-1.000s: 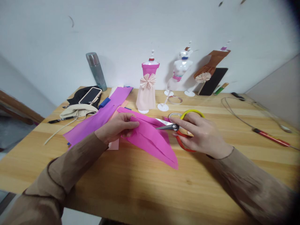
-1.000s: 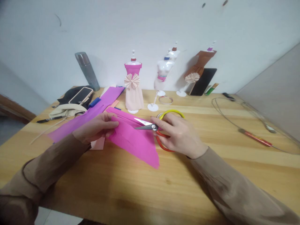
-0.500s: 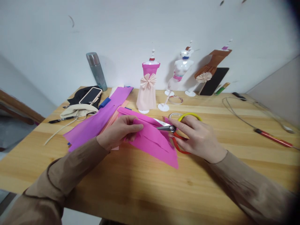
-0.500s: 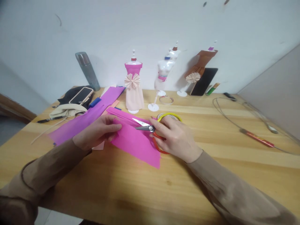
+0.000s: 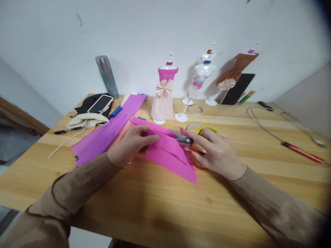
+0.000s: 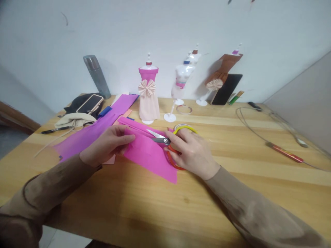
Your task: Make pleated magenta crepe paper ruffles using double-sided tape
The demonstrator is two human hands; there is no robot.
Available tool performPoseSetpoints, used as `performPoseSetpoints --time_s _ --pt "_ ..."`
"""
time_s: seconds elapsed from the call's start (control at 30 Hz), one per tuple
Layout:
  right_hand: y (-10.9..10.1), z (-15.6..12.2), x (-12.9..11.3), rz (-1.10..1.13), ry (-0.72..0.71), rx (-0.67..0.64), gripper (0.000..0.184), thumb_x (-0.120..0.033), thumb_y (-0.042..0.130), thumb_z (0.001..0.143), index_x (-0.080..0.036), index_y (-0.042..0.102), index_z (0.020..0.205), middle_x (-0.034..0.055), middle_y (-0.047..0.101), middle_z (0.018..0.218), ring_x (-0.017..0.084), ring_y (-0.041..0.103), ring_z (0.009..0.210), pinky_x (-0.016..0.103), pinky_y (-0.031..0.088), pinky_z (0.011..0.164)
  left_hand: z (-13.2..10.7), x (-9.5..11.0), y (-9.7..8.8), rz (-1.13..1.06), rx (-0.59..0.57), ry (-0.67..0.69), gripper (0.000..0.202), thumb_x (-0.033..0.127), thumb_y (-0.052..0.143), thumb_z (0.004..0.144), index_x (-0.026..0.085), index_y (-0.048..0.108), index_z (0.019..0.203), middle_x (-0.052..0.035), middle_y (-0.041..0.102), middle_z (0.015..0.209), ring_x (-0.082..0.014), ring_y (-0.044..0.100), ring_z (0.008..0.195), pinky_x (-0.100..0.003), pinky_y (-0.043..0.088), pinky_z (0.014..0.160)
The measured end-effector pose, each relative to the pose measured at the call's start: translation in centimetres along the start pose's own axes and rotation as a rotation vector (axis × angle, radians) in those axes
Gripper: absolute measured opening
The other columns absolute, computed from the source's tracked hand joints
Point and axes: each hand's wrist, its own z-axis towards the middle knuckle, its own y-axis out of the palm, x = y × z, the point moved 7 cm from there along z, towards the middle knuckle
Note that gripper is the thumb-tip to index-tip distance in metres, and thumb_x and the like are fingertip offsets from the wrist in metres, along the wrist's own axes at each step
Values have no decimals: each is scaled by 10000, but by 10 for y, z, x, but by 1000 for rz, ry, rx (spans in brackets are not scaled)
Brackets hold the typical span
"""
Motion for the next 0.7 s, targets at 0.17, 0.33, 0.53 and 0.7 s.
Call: performPoseSetpoints --time_s 0.17,0.33,0.53,0.7 --pt "5 -1 -2 -30 17 -15 356 -274 556 877 -103 639 1178 98 603 825 197 567 693 303 450 571 -2 0 5 -61 -16 -19 243 303 716 750 138 572 645 39 517 440 -54 431 371 -162 280 357" --pt "4 -3 -3 -31 34 -9 377 -295 580 874 -97 631 1191 96 608 829 192 572 697 292 438 570 -2 -1 8 -88 -22 -31 270 292 712 754 139 550 602 37 517 419 -48 413 354 -162 254 353" --pt "7 -4 -5 -10 35 -37 388 -270 579 875 -85 622 1213 87 588 810 179 551 666 279 430 558 -4 -1 12 -68 -26 -32 282 338 721 735 137 563 615 39 526 403 -45 413 339 -158 266 350" --pt "7 -5 -8 16 36 -26 393 -309 564 903 -81 616 1219 73 568 796 158 534 634 265 431 554 -6 1 15 -27 -3 -40 248 318 714 728 127 578 646 42 530 407 -42 412 340 -152 284 353"
